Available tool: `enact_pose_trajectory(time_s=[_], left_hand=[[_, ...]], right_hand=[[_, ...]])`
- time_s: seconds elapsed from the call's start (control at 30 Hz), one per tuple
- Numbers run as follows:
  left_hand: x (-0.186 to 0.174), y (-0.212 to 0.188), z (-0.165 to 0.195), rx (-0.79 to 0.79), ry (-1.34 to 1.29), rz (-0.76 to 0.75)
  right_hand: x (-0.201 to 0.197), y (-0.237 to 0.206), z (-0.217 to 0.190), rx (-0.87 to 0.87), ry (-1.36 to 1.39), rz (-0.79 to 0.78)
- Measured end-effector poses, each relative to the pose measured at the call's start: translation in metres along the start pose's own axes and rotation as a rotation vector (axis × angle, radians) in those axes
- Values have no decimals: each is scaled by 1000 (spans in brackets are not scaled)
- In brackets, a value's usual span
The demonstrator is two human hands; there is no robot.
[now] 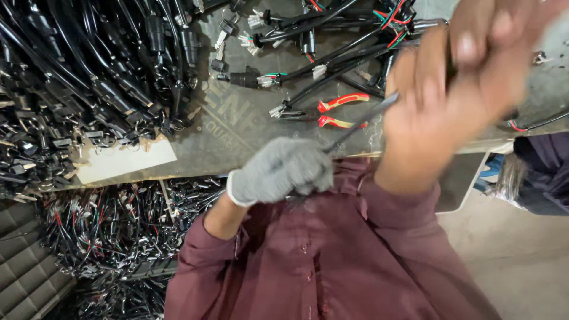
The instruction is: The person strips the outer insulation from electrical wires at a workbench. They hold a wire in one hand, use red-handled pliers to cut and pull the insulation off the ends, and set the processed wires aside with other finished wires on the table.
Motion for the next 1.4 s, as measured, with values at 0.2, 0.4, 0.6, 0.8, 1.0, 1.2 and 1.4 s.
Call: enact_pose_trajectory(time_s=[0.2,0.4,0.6,0.8,1.0,1.2,1.4], left_hand=[[-18,-13,7,58,36,363],[-2,-6,12,222,489,754],[1,-17,-4,119,387,770],[-7,-18,-2,91,337,621],[-4,-18,11,148,465,685],[3,-14,22,171,826,563],[-9,-17,35,231,1090,382]], right_hand=[[-17,-30,94,688,-59,82],[-48,-97,102,163,-1516,-177],[-74,-96,103,356,-1006,-410],[-84,-110,107,553,-360,-350],[-74,-95,99,214,-865,-460],[-41,-78,84,74,-1478,-549],[-22,-75,82,5,-1648,-577]])
Point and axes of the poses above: each hand's wrist, its own y-axis towards the middle knuckle, its own x-axis out of the palm, z = x × y, the point moved 2 cm from there along y, towards the middle knuckle, and after that the axes turned 8 degrees about -z, right-handed, at the moved point
